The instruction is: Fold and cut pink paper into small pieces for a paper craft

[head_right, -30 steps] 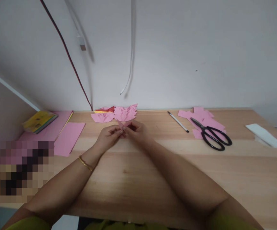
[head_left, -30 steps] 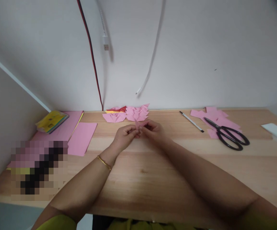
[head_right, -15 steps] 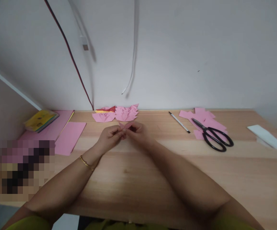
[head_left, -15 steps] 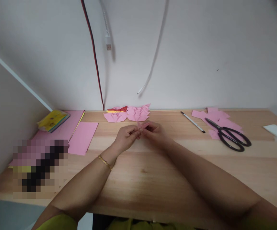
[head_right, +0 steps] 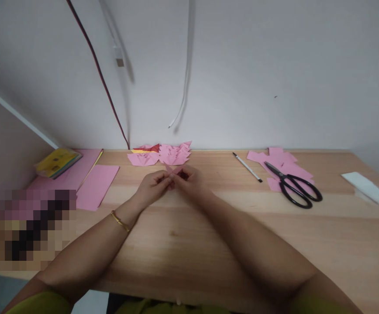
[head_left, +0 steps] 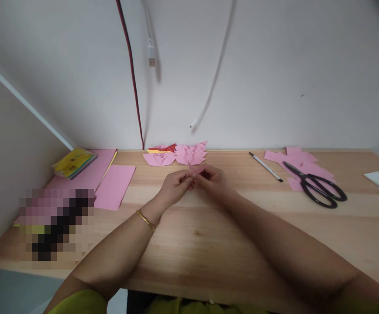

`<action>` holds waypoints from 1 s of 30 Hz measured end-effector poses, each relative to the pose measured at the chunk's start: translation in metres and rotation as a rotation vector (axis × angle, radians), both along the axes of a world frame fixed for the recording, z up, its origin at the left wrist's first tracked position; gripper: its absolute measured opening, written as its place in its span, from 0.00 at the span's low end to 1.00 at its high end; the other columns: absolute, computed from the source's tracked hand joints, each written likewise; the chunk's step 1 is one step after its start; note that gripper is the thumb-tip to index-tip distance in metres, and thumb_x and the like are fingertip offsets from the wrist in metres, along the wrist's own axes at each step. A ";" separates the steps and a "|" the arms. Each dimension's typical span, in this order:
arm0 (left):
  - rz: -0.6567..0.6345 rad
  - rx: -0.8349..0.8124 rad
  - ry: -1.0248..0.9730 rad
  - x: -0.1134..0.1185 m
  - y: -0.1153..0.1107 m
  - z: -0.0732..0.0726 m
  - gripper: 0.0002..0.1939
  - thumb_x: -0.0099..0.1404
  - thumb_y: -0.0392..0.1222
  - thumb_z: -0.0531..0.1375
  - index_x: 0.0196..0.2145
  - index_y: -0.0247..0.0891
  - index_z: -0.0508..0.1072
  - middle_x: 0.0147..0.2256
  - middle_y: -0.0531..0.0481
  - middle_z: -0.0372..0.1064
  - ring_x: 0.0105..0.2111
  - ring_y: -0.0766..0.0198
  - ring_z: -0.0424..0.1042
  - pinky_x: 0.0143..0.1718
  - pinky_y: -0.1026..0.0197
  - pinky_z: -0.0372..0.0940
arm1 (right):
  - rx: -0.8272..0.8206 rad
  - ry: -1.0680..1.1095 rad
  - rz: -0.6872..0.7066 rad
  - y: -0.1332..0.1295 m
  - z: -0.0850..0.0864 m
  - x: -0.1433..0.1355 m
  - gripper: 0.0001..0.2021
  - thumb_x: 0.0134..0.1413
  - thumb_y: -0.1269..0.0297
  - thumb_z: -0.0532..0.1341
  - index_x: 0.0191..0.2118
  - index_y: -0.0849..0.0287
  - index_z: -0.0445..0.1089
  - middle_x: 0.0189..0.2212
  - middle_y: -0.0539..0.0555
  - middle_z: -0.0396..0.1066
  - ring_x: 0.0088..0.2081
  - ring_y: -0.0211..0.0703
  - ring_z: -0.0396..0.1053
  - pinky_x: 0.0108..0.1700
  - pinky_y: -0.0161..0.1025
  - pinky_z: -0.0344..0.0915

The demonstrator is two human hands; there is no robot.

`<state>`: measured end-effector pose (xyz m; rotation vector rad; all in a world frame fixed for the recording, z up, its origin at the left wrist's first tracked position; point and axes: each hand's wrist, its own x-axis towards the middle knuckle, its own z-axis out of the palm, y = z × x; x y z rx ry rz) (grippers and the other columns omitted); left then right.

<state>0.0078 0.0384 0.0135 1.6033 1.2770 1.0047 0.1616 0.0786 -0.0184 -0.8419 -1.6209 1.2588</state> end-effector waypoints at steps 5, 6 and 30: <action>0.005 0.008 0.009 0.001 -0.001 0.001 0.09 0.61 0.41 0.56 0.27 0.35 0.72 0.24 0.52 0.68 0.26 0.67 0.68 0.30 0.65 0.63 | 0.037 -0.056 -0.040 -0.002 0.006 0.001 0.10 0.51 0.57 0.62 0.29 0.60 0.69 0.25 0.52 0.71 0.28 0.39 0.69 0.31 0.36 0.64; 0.001 0.017 0.014 0.001 -0.001 0.001 0.09 0.61 0.41 0.56 0.27 0.35 0.72 0.24 0.52 0.68 0.26 0.68 0.68 0.30 0.65 0.62 | 0.031 -0.068 -0.042 -0.002 0.008 0.002 0.10 0.51 0.57 0.62 0.29 0.60 0.69 0.25 0.52 0.71 0.28 0.39 0.68 0.31 0.36 0.64; 0.019 -0.035 -0.070 0.001 -0.001 0.000 0.07 0.60 0.40 0.57 0.28 0.35 0.71 0.25 0.52 0.68 0.25 0.69 0.67 0.29 0.66 0.63 | 0.091 -0.110 -0.067 -0.001 0.000 0.001 0.10 0.52 0.56 0.61 0.31 0.59 0.68 0.27 0.52 0.70 0.30 0.39 0.67 0.31 0.35 0.63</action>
